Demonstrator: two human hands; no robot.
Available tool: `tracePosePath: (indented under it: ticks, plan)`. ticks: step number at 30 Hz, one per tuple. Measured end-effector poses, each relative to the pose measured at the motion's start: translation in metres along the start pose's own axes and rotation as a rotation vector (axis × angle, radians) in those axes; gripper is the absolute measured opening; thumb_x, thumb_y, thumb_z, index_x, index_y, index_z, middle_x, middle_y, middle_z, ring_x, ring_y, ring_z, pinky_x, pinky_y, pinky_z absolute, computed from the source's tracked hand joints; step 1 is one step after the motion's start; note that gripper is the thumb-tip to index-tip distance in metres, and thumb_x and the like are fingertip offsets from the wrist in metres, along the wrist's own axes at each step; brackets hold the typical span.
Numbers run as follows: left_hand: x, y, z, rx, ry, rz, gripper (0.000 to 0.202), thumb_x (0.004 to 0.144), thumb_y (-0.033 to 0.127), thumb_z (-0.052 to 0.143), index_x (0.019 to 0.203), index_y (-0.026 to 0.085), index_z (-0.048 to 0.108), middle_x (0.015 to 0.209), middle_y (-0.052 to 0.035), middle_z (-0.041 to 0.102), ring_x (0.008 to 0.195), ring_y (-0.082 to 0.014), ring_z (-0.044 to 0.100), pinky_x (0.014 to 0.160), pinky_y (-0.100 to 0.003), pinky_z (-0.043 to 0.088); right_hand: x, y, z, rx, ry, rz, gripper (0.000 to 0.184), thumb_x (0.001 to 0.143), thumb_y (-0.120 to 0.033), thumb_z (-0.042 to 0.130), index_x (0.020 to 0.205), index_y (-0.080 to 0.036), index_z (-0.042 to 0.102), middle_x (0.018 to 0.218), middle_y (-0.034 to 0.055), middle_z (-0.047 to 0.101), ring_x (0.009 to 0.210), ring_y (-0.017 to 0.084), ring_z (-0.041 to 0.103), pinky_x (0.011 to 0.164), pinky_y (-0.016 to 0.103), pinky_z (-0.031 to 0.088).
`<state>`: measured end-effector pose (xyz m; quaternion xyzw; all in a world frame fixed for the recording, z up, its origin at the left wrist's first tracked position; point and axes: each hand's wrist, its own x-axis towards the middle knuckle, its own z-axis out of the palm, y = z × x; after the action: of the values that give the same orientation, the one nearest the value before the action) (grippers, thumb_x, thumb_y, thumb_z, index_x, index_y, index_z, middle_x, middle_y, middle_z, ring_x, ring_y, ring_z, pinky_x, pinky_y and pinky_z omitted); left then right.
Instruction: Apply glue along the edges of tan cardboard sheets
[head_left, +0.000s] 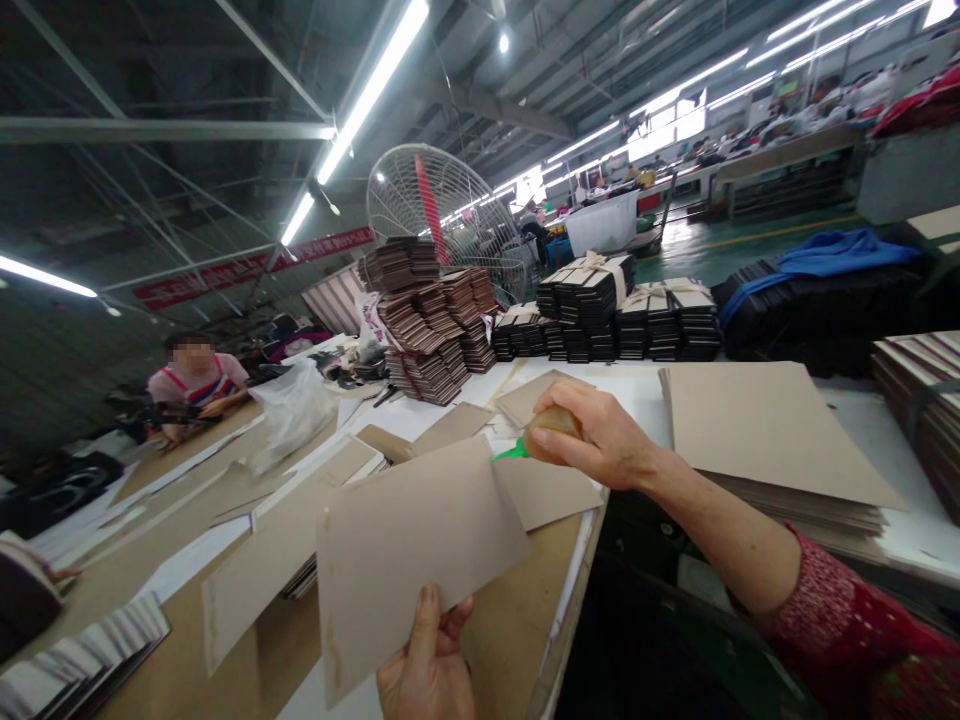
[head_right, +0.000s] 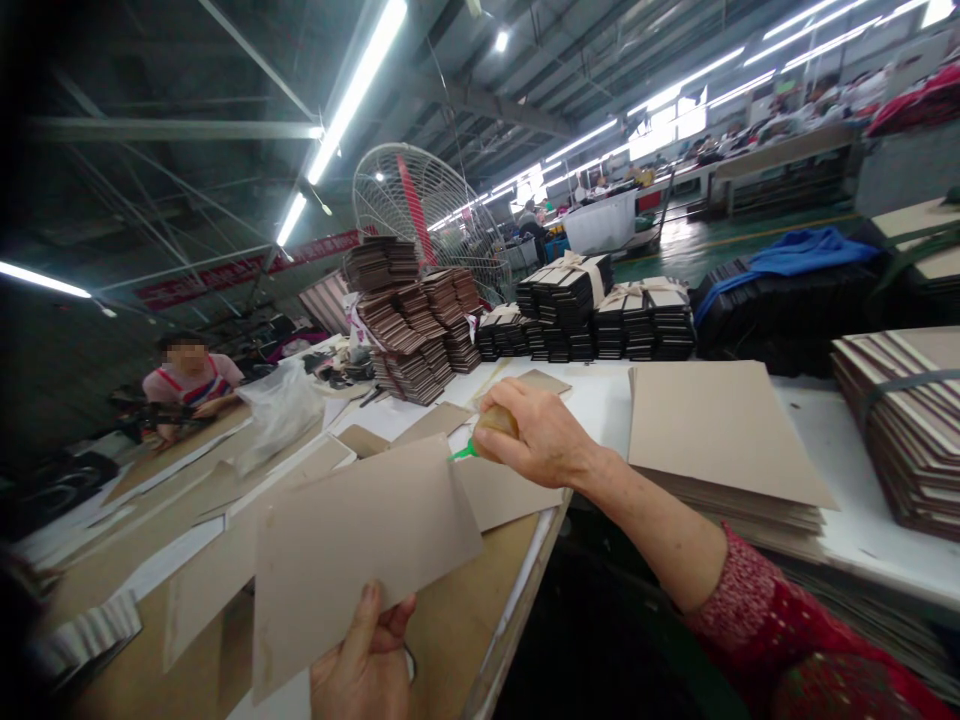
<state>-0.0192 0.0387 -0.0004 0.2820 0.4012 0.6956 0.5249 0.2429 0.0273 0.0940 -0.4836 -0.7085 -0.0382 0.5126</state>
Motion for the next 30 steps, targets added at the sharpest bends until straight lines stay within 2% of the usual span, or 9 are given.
tracePosePath:
  ticks: [5, 12, 17, 23, 30]
  plan:
    - [0.003, -0.001, -0.004, -0.001, -0.020, -0.025, 0.067, 0.058, 0.023, 0.086, 0.120, 0.033, 0.061, 0.130, -0.0018, 0.055, 0.087, -0.0171, 0.058, 0.052, -0.024, 0.059, -0.001, 0.000, 0.001, 0.001, 0.025, 0.000, 0.021, 0.089, -0.034, 0.057, 0.098, -0.015, 0.057, 0.089, 0.0040, 0.055, 0.075, 0.018, 0.050, 0.069, 0.030, 0.036]
    - [0.001, 0.002, -0.005, 0.016, -0.062, -0.012, 0.067, 0.065, 0.019, 0.081, 0.125, 0.038, 0.057, 0.132, 0.0001, 0.054, 0.088, -0.0161, 0.059, 0.054, -0.023, 0.059, 0.001, -0.002, -0.001, -0.005, -0.006, -0.035, 0.019, 0.088, -0.031, 0.058, 0.097, -0.015, 0.058, 0.090, 0.0044, 0.055, 0.077, 0.018, 0.051, 0.070, 0.030, 0.037]
    - [0.002, 0.001, -0.006, 0.024, -0.073, -0.007, 0.068, 0.066, 0.018, 0.080, 0.126, 0.039, 0.056, 0.133, 0.0008, 0.054, 0.089, -0.0160, 0.059, 0.053, -0.023, 0.059, 0.004, -0.002, -0.001, -0.028, 0.039, -0.053, 0.021, 0.088, -0.033, 0.057, 0.096, -0.014, 0.057, 0.090, 0.0051, 0.054, 0.075, 0.018, 0.050, 0.069, 0.030, 0.037]
    - [0.005, 0.000, -0.010, 0.024, -0.078, 0.003, 0.060, 0.069, 0.020, 0.080, 0.122, 0.037, 0.059, 0.134, 0.0010, 0.053, 0.091, -0.0153, 0.059, 0.055, -0.022, 0.059, -0.006, -0.007, -0.002, -0.022, -0.053, -0.051, 0.021, 0.088, -0.032, 0.056, 0.099, -0.014, 0.057, 0.091, 0.0056, 0.054, 0.079, 0.019, 0.051, 0.071, 0.031, 0.038]
    - [0.005, 0.002, -0.008, 0.011, -0.072, -0.005, 0.065, 0.067, 0.018, 0.080, 0.125, 0.038, 0.057, 0.131, 0.0011, 0.054, 0.087, -0.0143, 0.059, 0.054, -0.022, 0.059, -0.023, -0.011, -0.001, 0.013, -0.135, -0.007, 0.021, 0.089, -0.033, 0.056, 0.100, -0.015, 0.057, 0.090, 0.0043, 0.053, 0.076, 0.018, 0.050, 0.069, 0.030, 0.037]
